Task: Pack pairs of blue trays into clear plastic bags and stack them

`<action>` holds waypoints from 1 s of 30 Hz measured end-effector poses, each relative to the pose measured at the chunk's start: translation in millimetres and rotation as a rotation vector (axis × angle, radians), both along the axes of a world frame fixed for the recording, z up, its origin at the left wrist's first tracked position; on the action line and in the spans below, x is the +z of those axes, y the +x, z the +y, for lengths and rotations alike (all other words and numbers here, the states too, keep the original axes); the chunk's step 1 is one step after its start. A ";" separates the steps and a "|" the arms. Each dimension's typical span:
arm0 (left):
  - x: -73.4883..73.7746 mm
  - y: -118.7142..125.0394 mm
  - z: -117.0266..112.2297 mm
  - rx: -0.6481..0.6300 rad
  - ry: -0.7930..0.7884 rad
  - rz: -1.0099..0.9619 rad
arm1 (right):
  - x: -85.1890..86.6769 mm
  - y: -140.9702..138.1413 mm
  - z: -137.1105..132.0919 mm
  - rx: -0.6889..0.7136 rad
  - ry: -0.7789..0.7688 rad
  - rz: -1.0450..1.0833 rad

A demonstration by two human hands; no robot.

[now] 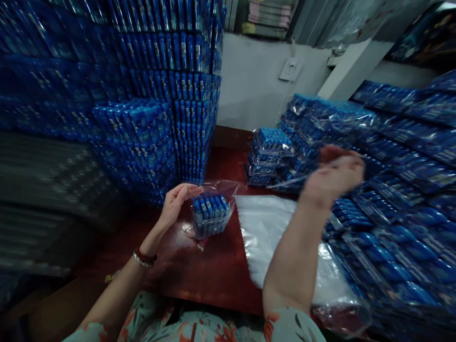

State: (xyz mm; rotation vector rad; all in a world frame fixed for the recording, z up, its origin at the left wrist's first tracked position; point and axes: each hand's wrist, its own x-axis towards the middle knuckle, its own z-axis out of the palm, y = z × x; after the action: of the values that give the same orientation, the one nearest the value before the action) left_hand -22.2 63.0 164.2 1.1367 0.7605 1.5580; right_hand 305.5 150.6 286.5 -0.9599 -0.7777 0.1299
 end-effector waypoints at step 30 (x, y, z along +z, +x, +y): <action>6.8 -0.5 11.4 0.026 -0.062 -0.207 | -81.6 -121.0 -90.6 0.856 -0.746 -1.559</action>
State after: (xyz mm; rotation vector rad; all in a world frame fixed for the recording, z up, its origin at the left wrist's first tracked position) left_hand -22.7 74.4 171.0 0.9068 0.6815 1.6328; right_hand 184.5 60.0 204.9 -1.2816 -2.7072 0.4502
